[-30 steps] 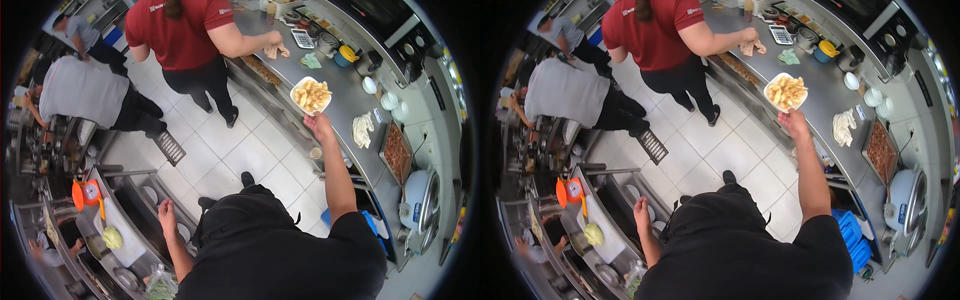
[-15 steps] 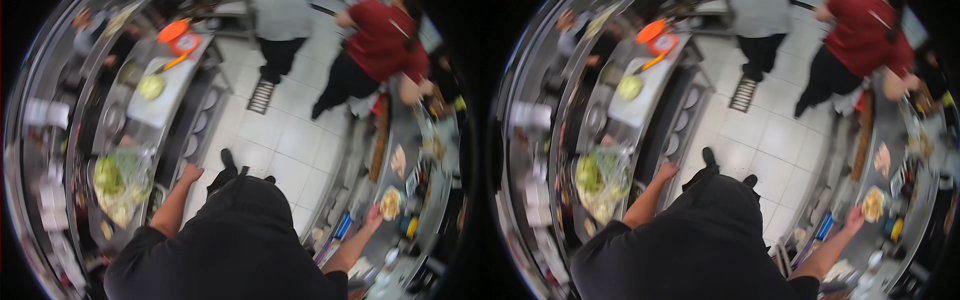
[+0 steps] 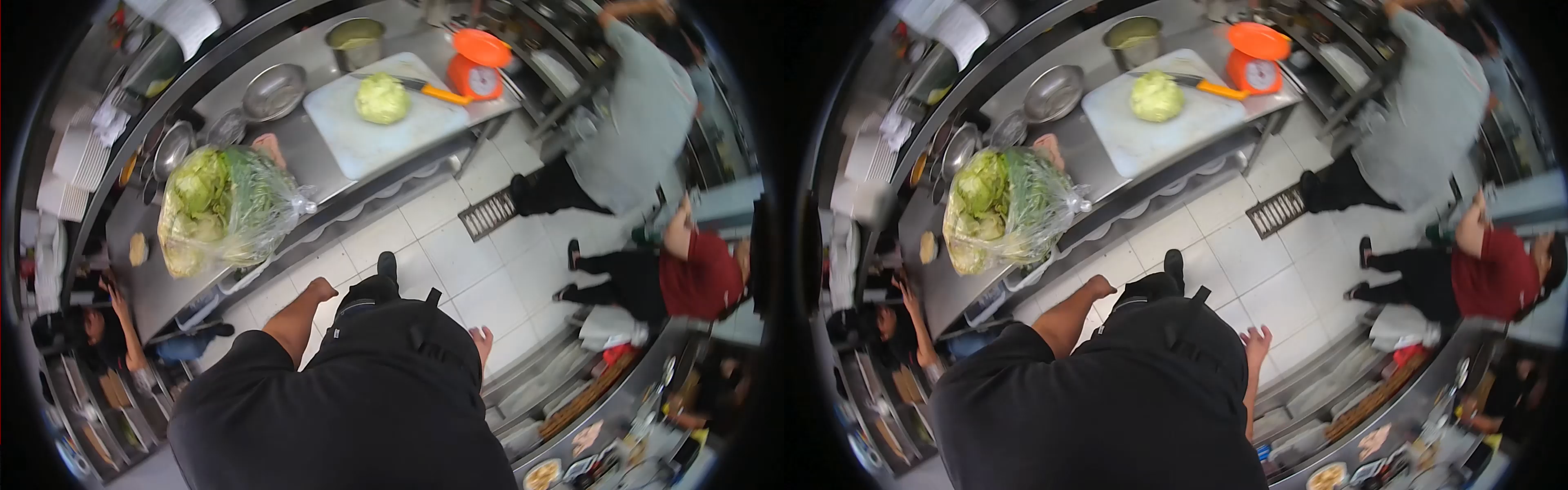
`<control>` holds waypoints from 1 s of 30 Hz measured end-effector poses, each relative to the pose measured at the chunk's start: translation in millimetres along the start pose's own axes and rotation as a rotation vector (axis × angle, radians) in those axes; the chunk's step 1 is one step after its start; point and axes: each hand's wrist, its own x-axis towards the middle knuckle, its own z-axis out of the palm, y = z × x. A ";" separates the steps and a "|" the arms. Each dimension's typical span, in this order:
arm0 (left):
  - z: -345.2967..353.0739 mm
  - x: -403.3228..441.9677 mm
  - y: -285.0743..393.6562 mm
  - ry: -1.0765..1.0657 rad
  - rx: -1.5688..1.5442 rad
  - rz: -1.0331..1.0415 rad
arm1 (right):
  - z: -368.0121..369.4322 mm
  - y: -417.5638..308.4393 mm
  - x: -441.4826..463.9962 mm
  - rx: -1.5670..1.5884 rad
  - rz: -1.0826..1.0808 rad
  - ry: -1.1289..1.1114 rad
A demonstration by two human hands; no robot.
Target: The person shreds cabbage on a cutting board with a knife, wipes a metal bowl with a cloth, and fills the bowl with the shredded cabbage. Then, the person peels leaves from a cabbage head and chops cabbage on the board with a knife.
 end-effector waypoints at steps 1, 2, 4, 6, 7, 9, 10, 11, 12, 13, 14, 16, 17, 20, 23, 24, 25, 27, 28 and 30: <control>4.1 21.8 -9.6 0.000 0.026 0.029 | 37.3 -46.6 -6.5 -0.152 -0.114 -0.093; 3.6 36.2 -19.8 -0.002 0.051 0.053 | 61.2 -71.3 -4.6 -0.310 -0.218 -0.202; -52.5 1.7 8.2 0.031 -0.134 -0.119 | 72.8 -72.1 55.3 -0.538 -0.378 -0.306; -77.3 -0.5 10.7 0.101 -0.237 -0.193 | 85.3 -96.3 99.3 -0.690 -0.380 -0.351; -91.0 -4.3 13.5 0.128 -0.286 -0.220 | 92.7 -131.8 100.3 -0.853 -0.549 -0.452; -108.5 -7.6 14.3 0.115 -0.351 -0.323 | 113.5 -170.1 114.5 -0.986 -0.746 -0.484; -111.8 -9.5 12.9 0.073 -0.358 -0.361 | 125.1 -188.7 125.1 -0.955 -0.690 -0.531; -101.9 -12.3 9.4 0.080 -0.366 -0.367 | 142.3 -212.1 129.1 -0.918 -0.623 -0.553; -87.8 -11.3 4.6 0.086 -0.363 -0.353 | 160.9 -237.3 131.5 -0.933 -0.707 -0.598; -77.1 -6.4 3.2 0.093 -0.351 -0.324 | 183.2 -264.6 134.7 -0.943 -0.791 -0.625; -63.5 -3.9 0.6 0.109 -0.343 -0.312 | 209.1 -293.6 132.5 -0.973 -0.768 -0.611; -61.8 -13.0 0.3 0.088 -0.368 -0.261 | 265.9 -342.2 132.0 -0.966 -0.968 -0.565; -79.2 -27.1 6.5 0.051 -0.399 -0.225 | 299.4 -380.5 111.3 -0.981 -1.024 -0.573; -166.6 -77.2 52.7 -0.007 -0.545 -0.150 | 372.2 -437.1 128.4 -1.017 -1.299 -0.527; -304.6 -138.8 142.5 0.160 -0.825 -0.044 | 429.6 -469.6 144.5 -1.069 -1.492 -0.530; -325.1 -130.8 169.3 0.416 -0.913 0.068 | 446.1 -475.3 154.6 -1.096 -1.514 -0.553; -346.6 -119.8 195.7 0.675 -0.986 0.177 | 458.4 -480.1 162.7 -1.119 -1.535 -0.582; -404.6 -87.9 254.3 1.101 -0.689 0.209 | 474.4 -480.9 176.1 -1.180 -1.501 -0.628; -428.5 -67.1 281.4 1.147 -0.613 0.145 | 482.8 -482.1 183.0 -1.210 -1.489 -0.647; -464.5 -23.8 322.0 1.188 -0.467 0.033 | 493.6 -481.6 195.8 -1.254 -1.413 -0.696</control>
